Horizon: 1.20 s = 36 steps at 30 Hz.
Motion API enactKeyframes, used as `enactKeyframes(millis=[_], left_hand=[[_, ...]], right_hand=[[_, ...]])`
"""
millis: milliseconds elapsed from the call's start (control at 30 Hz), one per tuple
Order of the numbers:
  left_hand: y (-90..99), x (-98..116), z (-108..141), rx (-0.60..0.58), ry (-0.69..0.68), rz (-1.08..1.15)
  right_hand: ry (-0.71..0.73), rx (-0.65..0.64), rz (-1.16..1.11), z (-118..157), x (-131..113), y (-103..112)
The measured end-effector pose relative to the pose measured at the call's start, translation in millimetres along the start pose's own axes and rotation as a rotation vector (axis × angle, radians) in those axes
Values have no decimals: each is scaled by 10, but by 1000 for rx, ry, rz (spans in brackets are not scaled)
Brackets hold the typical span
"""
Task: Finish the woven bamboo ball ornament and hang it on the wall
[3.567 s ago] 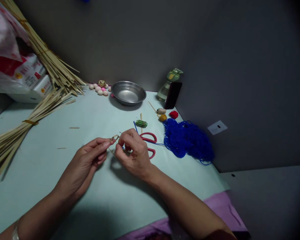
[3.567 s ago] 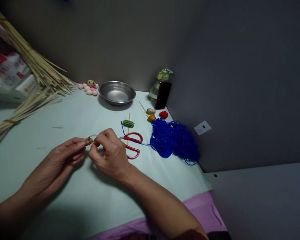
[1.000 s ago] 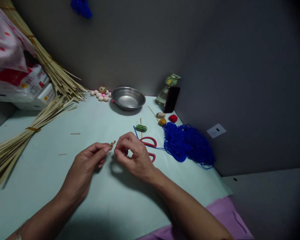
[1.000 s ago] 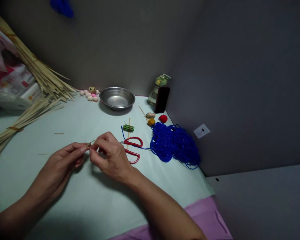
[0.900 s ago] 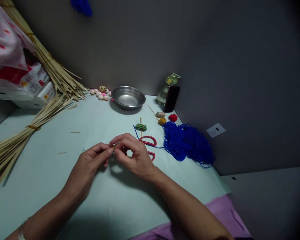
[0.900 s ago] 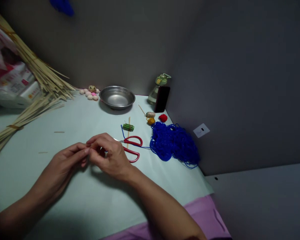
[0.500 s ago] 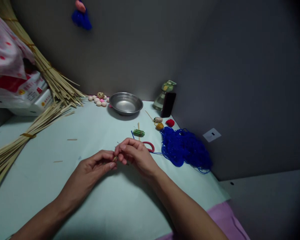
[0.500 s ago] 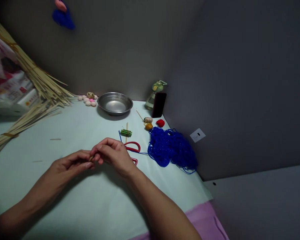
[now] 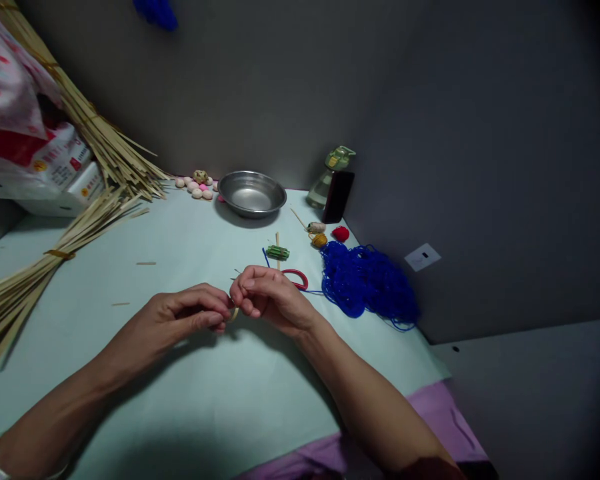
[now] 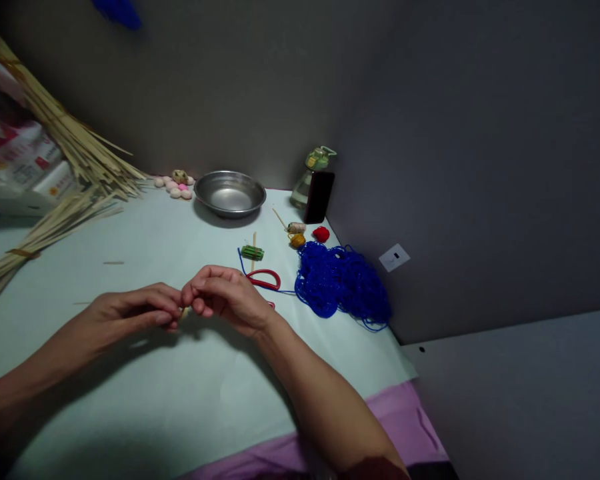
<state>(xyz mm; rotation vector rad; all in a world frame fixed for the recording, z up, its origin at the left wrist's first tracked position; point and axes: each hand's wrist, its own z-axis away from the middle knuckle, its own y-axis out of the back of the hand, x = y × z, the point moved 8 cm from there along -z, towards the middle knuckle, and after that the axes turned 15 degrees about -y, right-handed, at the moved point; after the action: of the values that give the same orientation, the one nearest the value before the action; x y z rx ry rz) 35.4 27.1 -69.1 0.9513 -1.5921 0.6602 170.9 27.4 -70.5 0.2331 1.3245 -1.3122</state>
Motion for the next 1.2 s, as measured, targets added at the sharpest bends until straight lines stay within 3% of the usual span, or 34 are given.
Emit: enactKeyframes(millis=[233, 400, 600, 733, 1067, 1200], left_hand=[[129, -51, -17, 43, 4, -41], [114, -140, -21, 59, 67, -14], [163, -16, 7, 223, 7, -228], [197, 2, 36, 273, 42, -256], [223, 163, 46, 374, -68, -268], [126, 274, 46, 307, -239, -353]], right_hand=[[-35, 37, 144, 37, 20, -81], [-8, 23, 234, 55, 0, -140], [25, 102, 291, 10, 18, -39], [30, 134, 247, -16, 41, 23], [5, 177, 179, -61, 88, 47], [-4, 155, 206, -71, 123, 20]])
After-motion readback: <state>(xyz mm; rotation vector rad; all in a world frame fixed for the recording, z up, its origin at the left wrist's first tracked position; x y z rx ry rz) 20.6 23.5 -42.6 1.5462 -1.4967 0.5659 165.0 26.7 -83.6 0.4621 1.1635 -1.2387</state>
